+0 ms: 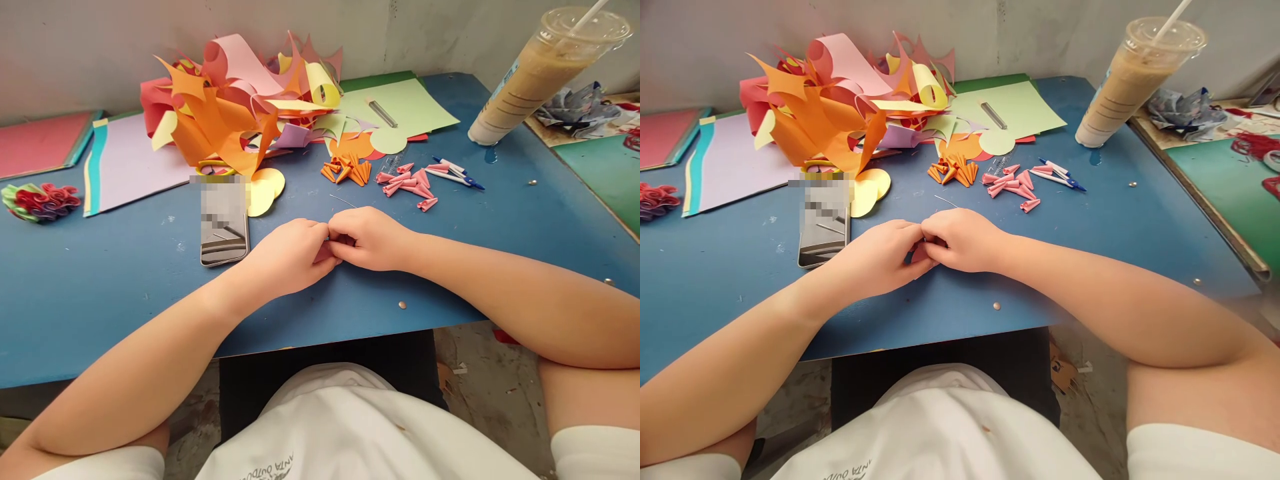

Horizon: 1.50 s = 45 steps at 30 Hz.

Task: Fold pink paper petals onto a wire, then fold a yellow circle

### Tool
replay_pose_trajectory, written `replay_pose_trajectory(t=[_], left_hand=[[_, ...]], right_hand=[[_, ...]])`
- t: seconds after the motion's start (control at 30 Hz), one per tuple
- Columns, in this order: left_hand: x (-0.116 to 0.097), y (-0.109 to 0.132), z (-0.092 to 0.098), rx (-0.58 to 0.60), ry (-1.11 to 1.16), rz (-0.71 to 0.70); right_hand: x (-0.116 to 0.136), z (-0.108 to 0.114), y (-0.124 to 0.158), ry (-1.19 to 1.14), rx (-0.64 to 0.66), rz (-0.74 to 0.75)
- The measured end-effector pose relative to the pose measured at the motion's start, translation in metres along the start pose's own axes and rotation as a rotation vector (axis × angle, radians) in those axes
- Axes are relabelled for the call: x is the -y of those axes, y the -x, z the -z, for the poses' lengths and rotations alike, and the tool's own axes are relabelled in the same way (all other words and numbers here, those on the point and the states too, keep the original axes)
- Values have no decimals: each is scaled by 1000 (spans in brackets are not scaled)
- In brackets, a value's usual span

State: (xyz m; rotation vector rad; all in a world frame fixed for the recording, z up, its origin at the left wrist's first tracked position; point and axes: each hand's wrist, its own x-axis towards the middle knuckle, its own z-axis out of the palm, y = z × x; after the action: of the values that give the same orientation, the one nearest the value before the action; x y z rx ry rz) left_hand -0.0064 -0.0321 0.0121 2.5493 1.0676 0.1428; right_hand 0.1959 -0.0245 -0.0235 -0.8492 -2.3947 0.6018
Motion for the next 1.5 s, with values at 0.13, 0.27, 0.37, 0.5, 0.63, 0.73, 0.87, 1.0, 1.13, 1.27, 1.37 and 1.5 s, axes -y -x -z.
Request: replay_pose_trajectory(t=[0.13,0.27,0.37,0.5,0.63,0.73,0.87,1.0,1.13,1.27,1.37,1.5], left_hand=[[2,-2,2,38,50,13],[7,-8,1,40,234,66],[11,-11,-2,-48,361,134],[13,-14,-6,-206,706,244],[13,-16,-5,-275,1039,317],[15,-17,-2,-280,1186,324],[19,-18,-2,-184,1384,342],[25,-19,-6,-80,1499,293],[30,-21,-11,-93,1550,256],[33,-22,-12,-112,1568,221],[33,-21,-12,-76,1569,177],[34,-21,-12,-46,1580,132]], right_hand=[[-1,0,0,15,6,10],[-3,-2,1,-1,-6,13],[-4,-2,1,-9,-87,-35],[-4,0,-1,-45,-286,-144],[-5,1,-3,-204,-390,-262],[-3,1,-3,-363,-389,-258],[2,2,-3,-508,-389,-215],[4,4,-2,-558,-375,-244],[2,3,-4,-681,-370,-257],[-1,1,-6,-880,-297,-284],[-3,1,-7,-955,-267,-266],[-4,0,-7,-968,-258,-244]])
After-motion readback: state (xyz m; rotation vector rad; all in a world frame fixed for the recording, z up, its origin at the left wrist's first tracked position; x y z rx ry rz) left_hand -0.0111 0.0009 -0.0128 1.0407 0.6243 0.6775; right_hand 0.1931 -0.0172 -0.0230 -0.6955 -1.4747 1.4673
